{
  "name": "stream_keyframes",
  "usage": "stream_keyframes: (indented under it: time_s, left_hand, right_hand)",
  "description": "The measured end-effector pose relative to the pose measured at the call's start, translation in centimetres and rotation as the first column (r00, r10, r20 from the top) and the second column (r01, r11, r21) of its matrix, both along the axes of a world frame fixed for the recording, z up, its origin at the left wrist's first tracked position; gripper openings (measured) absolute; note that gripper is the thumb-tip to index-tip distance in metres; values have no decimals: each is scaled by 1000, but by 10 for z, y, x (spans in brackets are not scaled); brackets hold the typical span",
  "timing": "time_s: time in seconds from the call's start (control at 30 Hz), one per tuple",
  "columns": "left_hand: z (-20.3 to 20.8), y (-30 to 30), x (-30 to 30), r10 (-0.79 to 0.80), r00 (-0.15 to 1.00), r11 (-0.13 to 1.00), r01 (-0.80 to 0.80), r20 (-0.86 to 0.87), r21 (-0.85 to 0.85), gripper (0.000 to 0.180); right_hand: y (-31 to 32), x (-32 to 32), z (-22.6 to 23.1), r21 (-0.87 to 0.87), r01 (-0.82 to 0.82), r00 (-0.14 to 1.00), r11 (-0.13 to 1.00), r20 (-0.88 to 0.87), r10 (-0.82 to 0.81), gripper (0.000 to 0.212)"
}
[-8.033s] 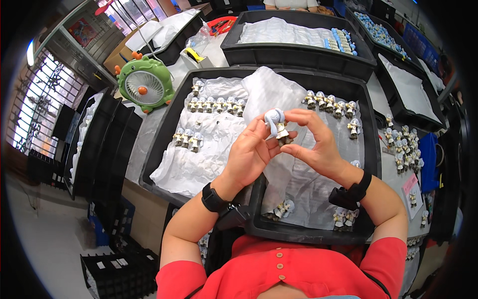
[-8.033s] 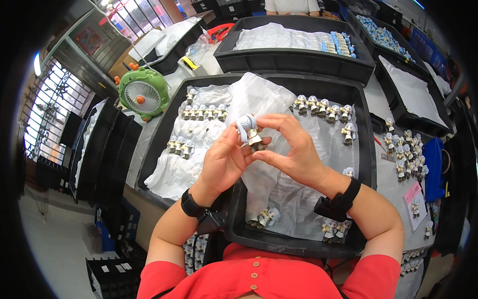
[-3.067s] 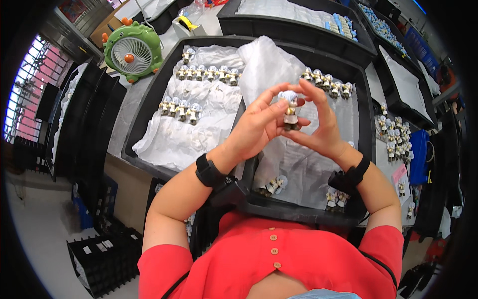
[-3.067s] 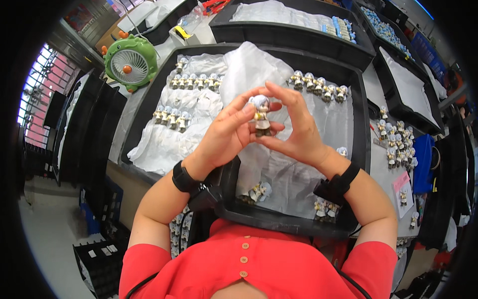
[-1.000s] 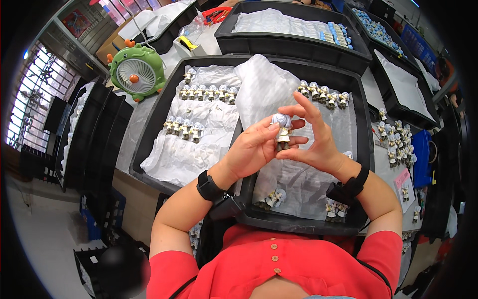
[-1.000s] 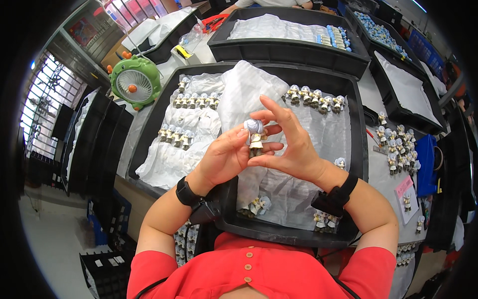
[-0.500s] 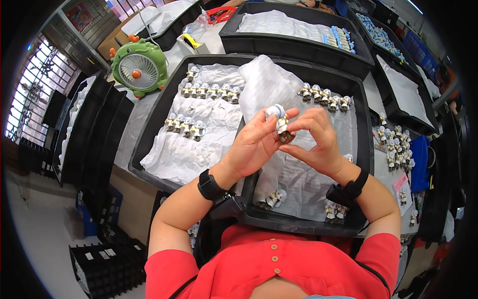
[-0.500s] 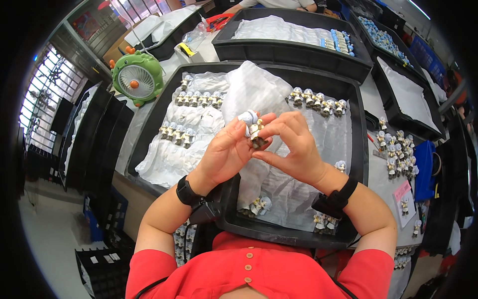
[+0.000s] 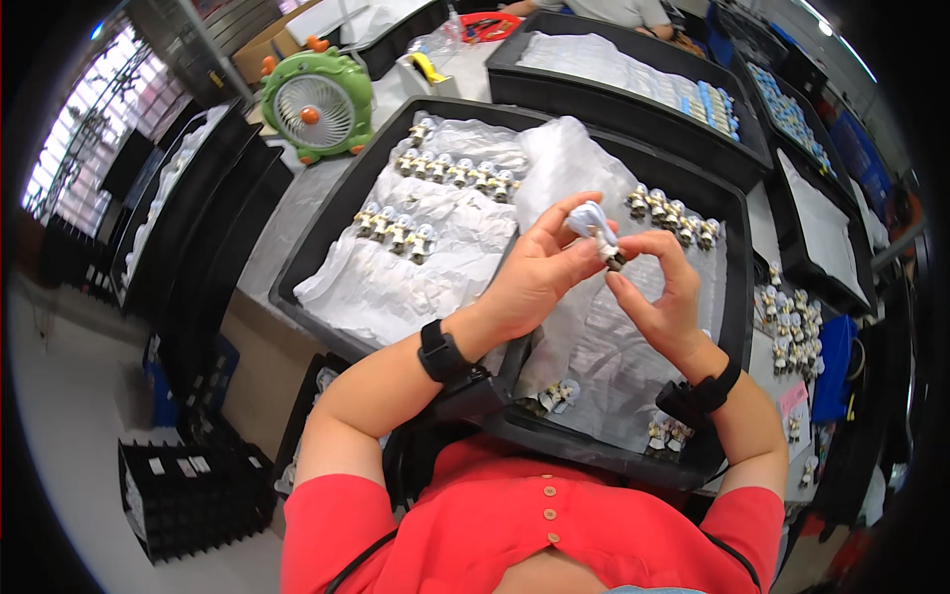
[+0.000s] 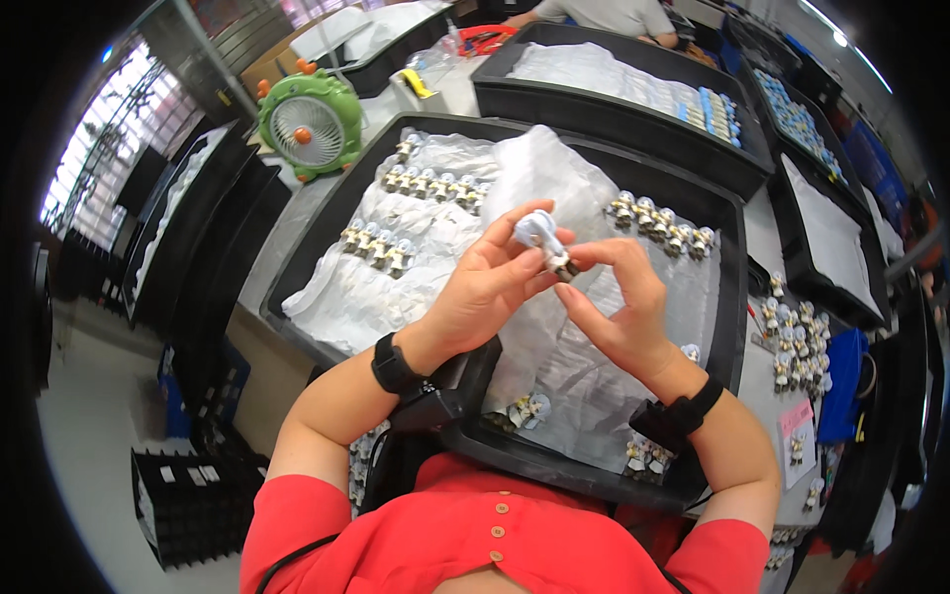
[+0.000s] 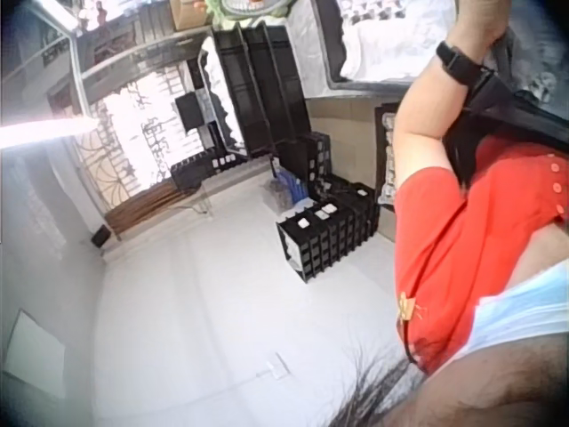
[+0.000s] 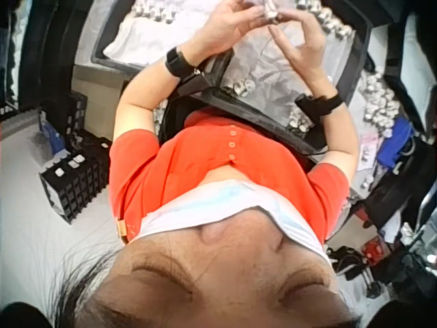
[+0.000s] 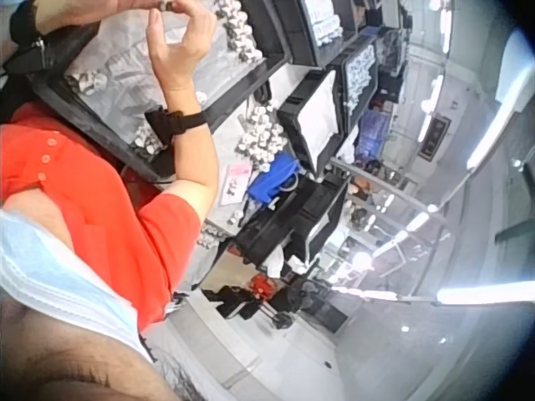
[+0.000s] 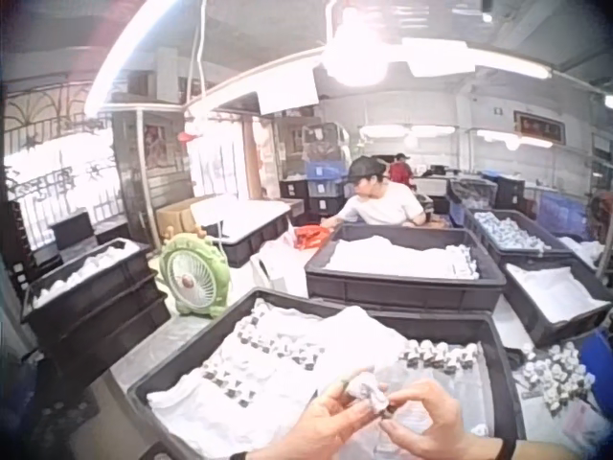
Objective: The person assembles small, bell-shaped miniature figures by hand. They pick up individual components from a tray, fit them together, and place the completed figures into a black tray lined with white tissue paper. The process is repeated for multiple units throughout the clip.
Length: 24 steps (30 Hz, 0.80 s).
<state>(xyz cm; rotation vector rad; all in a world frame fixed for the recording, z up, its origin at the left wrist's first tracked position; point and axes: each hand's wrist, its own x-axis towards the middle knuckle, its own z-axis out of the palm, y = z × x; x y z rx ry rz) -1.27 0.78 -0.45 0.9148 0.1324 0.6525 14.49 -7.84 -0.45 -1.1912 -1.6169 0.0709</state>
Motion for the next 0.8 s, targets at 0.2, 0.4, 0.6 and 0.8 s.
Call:
stream_keyframes:
  time_s: [0.2,0.4,0.6,0.8]
  left_hand:
    - [0,10,0,257,963,953,-238,-79,189,43]
    - [38,58,-53,514,828,776,-337,-225,533,43]
    - [-3,115,-99,714,379,518,280,-589,808,38]
    - [-34,123,-96,800,179,413,529,-573,741,39]
  right_hand:
    - [-1,-1,-2,-72,-16,1000,997,19,17,30]
    - [-1,6,1,-15,-3,1000,1000,-30,2,25]
    - [-5,4,10,42,31,999,999,31,-33,24]
    - [-4,9,9,45,58,998,997,22,-59,20]
